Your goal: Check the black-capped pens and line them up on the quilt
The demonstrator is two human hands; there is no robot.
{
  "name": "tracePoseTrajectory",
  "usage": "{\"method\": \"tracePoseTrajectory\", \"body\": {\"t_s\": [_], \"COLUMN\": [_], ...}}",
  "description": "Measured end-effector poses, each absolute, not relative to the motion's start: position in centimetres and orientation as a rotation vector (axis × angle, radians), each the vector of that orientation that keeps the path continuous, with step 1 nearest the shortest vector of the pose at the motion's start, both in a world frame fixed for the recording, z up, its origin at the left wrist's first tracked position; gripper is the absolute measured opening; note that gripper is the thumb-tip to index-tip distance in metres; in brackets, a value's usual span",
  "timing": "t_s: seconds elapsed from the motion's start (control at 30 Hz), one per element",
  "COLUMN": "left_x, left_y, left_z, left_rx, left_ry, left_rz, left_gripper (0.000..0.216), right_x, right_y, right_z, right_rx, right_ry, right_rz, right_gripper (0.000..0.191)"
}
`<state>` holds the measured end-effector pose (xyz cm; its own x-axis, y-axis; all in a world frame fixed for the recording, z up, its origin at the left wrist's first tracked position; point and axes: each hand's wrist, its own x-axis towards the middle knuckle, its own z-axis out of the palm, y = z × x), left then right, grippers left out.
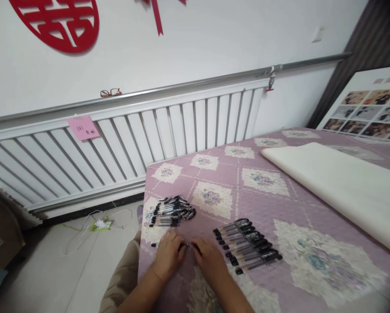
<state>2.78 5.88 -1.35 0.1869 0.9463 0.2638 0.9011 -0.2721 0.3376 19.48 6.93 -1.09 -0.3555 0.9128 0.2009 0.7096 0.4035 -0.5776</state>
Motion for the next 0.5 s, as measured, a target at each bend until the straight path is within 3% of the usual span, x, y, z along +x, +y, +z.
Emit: {"method": "tracePoseTrajectory", "body": {"t_s": [0.37, 0.5], "left_x": [2.0, 1.9], "left_y": [4.3, 4.0], "left_z": [-2.1, -1.8], "left_rx": [2.26, 2.207], "left_ry": [2.013, 2.096], "left_rz": [0.752, 0.731], "left_gripper": [0.025, 0.028], "right_x": [18.2, 17.7], "right_y": [6.9, 6.7], "right_z": [-0.4, -0.3], "right_rx": [-1.496, -1.482], "right_ry": [-2.293, -2.321], "right_rz": [0.369, 0.297], "right_gripper": [0.027, 0.018]}}
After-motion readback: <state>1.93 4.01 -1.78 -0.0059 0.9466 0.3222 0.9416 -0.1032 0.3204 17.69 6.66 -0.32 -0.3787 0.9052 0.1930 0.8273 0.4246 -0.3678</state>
